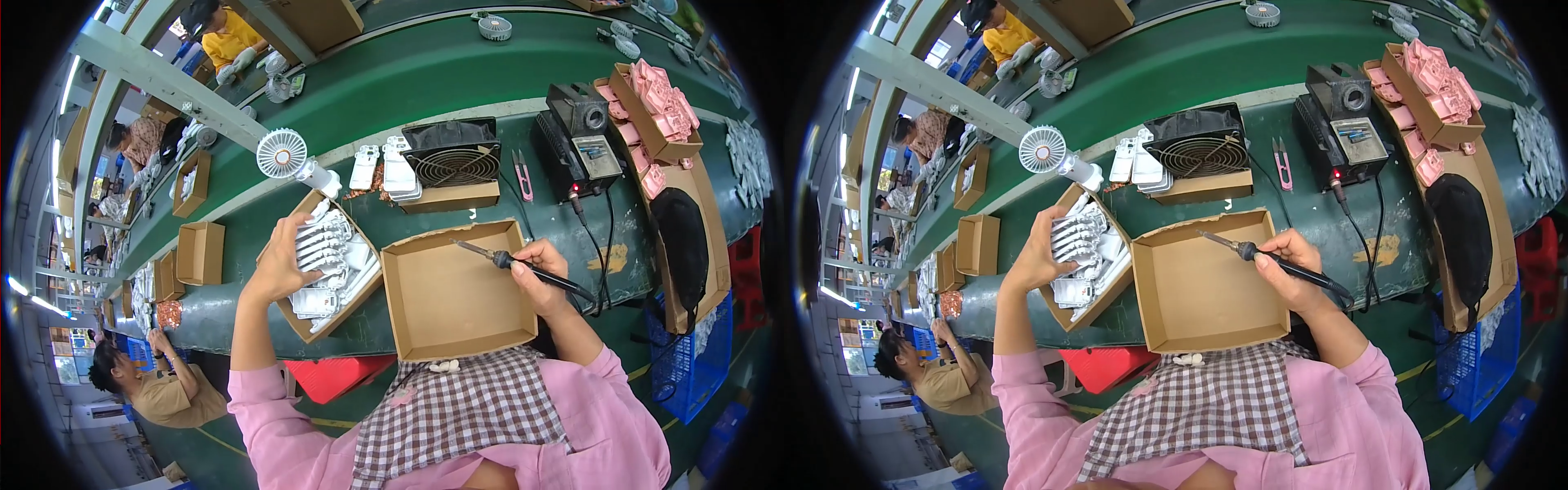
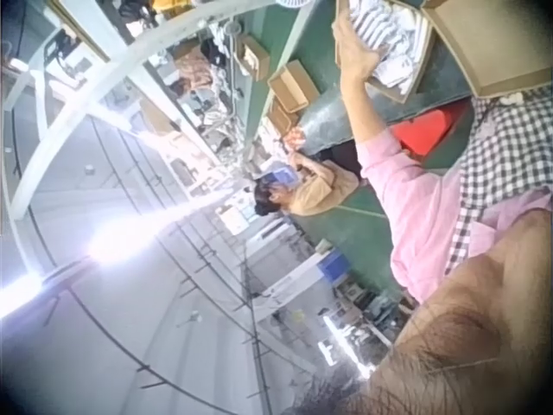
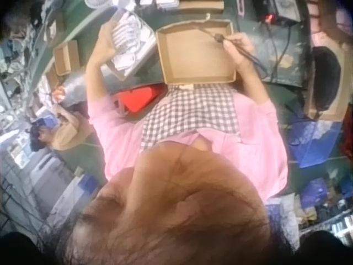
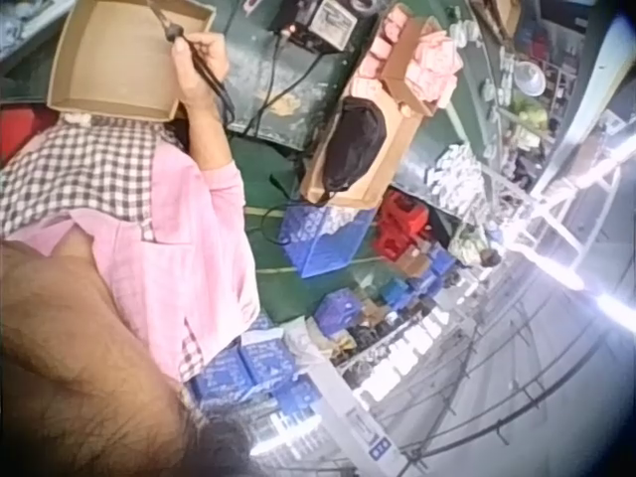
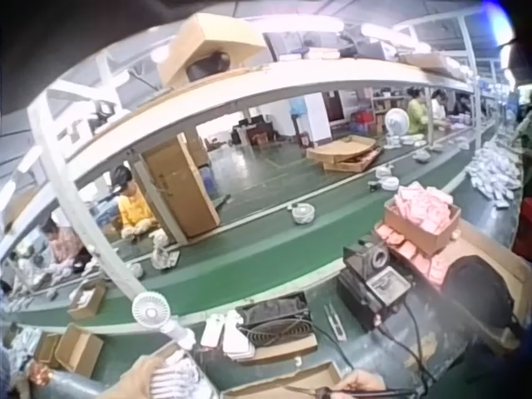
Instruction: The person uses a soldering iron to work on white plastic components, placing each finished piece into a cardboard box before picking up the next one. After soldering several components, the person briefly picks up a small white fan from the table and sets it back down.
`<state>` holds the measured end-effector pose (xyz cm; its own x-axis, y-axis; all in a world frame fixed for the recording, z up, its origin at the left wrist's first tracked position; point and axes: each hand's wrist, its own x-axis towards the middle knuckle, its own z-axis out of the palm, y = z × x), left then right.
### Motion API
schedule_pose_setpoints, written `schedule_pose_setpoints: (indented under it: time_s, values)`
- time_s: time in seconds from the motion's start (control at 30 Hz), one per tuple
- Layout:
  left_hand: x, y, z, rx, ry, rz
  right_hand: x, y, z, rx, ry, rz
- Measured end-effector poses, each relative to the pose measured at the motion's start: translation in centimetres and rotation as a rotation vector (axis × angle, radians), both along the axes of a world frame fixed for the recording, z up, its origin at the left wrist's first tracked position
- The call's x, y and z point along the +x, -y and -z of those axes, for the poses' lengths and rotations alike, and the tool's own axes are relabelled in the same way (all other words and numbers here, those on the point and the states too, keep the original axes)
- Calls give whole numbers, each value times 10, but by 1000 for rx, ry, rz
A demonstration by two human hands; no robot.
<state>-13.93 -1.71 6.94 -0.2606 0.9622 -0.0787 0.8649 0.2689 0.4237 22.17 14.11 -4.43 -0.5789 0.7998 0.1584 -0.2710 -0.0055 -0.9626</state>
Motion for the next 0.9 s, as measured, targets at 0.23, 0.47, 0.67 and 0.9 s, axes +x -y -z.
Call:
schedule_pose_setpoints:
  time_s: [0.23, 0.47, 0.67, 0.9]
  values:
    - [-7, -1, -8, -136, 41, -43, 1, 0, 2, 2, 7, 16]
    - [-16, -6, -15, -203, 107, 72, 2, 1, 1, -18, 11, 8]
    - [-8, 1, 0, -271, 58, 102, 1, -1, 3, 12, 22, 16]
    - [6, 8, -2, -266, 9, 13, -2, 0, 0, 29, 3, 3]
